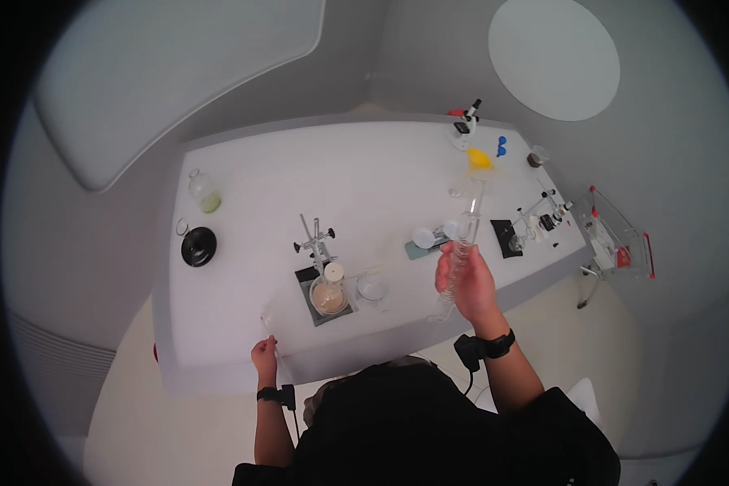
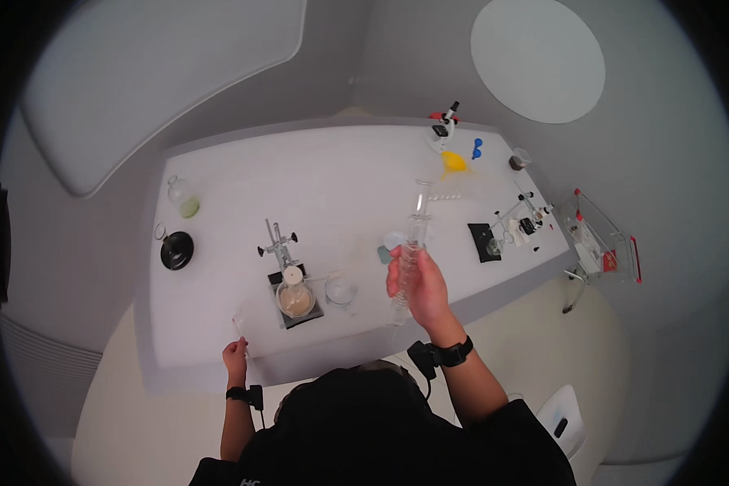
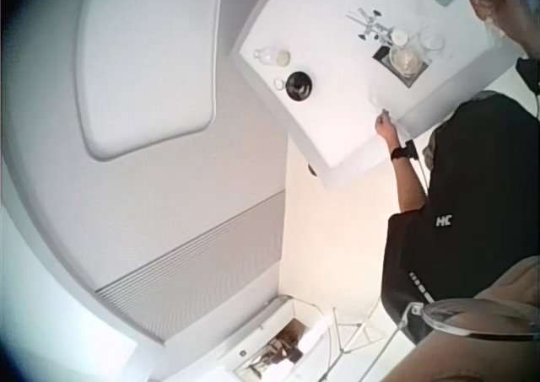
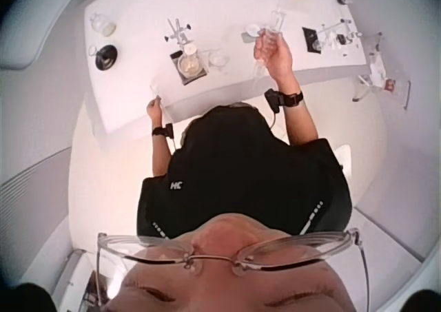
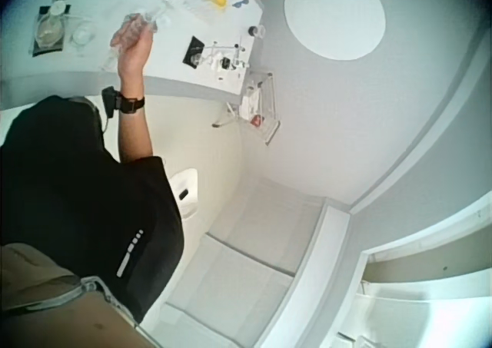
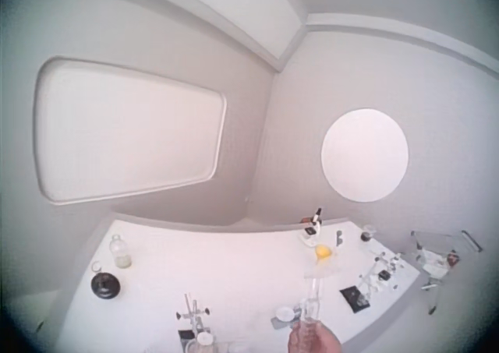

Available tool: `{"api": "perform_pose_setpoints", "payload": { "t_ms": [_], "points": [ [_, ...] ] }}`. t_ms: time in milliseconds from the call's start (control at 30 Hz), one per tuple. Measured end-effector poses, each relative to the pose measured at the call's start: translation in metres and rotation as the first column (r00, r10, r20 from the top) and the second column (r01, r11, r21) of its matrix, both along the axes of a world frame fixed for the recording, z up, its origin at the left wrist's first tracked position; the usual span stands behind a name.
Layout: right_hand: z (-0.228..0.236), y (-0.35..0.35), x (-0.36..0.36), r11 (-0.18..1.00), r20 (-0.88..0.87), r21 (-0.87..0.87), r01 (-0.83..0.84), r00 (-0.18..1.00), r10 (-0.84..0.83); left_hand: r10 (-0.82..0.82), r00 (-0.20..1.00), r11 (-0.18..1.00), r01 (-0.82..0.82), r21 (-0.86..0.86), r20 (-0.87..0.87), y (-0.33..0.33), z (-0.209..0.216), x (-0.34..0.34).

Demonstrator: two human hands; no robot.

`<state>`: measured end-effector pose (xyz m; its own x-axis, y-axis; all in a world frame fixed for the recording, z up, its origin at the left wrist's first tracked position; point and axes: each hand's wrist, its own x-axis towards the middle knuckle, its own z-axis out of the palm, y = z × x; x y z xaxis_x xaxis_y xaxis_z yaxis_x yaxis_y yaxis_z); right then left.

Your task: The person assembles laboratory glassware on a white countertop. They retrieve a round-bottom flask, a condenser, and a rubber stopper from a shopping cart and the table, then connect the condenser to the flask using the stopper. The person also handles rubber bulbs and a pipette during the process.

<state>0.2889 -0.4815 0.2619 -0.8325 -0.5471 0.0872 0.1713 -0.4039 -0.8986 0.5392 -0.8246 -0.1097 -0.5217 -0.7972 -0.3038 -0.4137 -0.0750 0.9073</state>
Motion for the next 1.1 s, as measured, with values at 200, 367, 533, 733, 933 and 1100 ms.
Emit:
{"api": "perform_pose_setpoints", "payload": {
  "t_ms": [200,367,533,733,933,1100],
  "points": [
    [0.004,-0.008,-0.003,0.995,0.032,-0.095,-0.004,0.999,0.007,-0.007,1.0,1.0,0.007,-0.002,0.001,-0.009,-0.004,-0.002],
    [0.008,-0.013,-0.009,0.992,-0.034,-0.109,0.059,0.997,-0.063,-0.024,1.0,1.0,0.023,0.018,0.013,-0.011,-0.009,-0.004],
    [0.007,-0.01,-0.018,0.984,0.023,-0.128,0.125,0.992,-0.123,-0.036,0.999,0.999,0.037,-0.016,0.03,-0.015,-0.023,-0.006],
    [-0.004,0.006,-0.026,0.984,-0.062,-0.001,0.178,0.982,-0.178,-0.053,0.998,0.996,0.054,-0.066,0.017,-0.017,-0.047,-0.007],
    [-0.01,0.032,-0.032,0.948,-0.118,0.032,0.317,0.943,-0.312,-0.035,0.999,0.996,0.038,-0.082,0.038,-0.016,-0.041,-0.007],
    [-0.013,0.061,-0.044,0.888,-0.21,0.094,0.45,0.881,-0.424,-0.045,0.985,0.98,0.076,-0.182,0.169,-0.018,-0.047,-0.004]
  ]
}}
